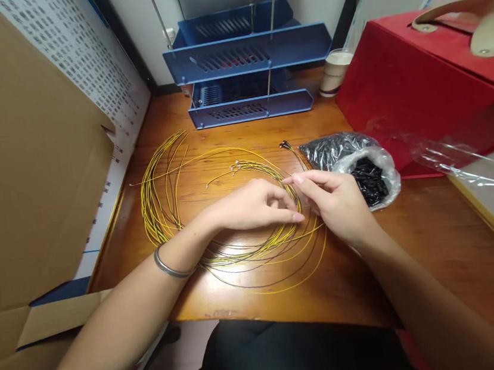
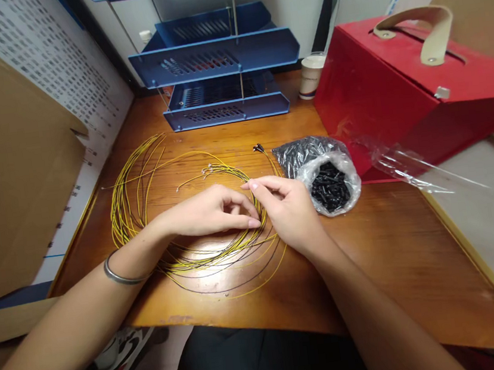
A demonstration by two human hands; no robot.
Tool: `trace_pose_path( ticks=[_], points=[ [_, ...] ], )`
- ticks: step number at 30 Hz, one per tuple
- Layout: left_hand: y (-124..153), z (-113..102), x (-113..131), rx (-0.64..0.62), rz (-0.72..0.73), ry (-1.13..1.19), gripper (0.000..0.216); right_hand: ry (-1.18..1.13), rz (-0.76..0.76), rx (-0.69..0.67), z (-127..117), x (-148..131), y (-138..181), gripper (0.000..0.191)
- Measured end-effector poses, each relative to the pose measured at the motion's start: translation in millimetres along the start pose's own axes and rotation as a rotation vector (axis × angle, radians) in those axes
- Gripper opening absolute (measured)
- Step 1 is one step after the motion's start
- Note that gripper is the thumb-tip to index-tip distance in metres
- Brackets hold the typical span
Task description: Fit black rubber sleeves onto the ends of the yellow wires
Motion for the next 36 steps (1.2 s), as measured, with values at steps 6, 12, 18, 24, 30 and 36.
trace_pose_path(
  ticks=[6, 12, 18, 24, 30, 36],
  points=[
    [-1, -8, -4, 0.287, -0.052, 0.01, 0.042, 0.066, -0.089, 0.046, -1, -3, 3, 0.025],
    [-3, -10, -9, 0.381, -0.049, 0.3, 0.045, 0.089, -0.065, -0.014, 1, -5, 4, 0.027],
    [-1, -32, -15, 0.764, -0.04, 0.441, 0.049, 0.074, 0.044, -0.04, 5, 2, 1, 0.033],
    [10, -55, -18, 1.15, 0.068, 0.525, 0.05, 0.03, 0.105, -0.002, 3, 12, -1, 0.035],
    [21, -69, -24, 1.361, 0.061, 0.532, 0.053, 0.052, 0.084, 0.059, 0, 9, 0, 0.031],
    [30, -75, -26, 1.481, 0.034, 0.532, 0.053, 0.041, 0.059, 0.261, -11, 0, 3, 0.031]
  ],
)
Point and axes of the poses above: each hand's wrist, its own y-axis away from the middle knuckle, its own z-axis out of the palm, x = y × z, the point moved 5 cm from there along -y, towards the middle knuckle, and after that the axes turned 13 degrees about z, right-handed, at the moved point
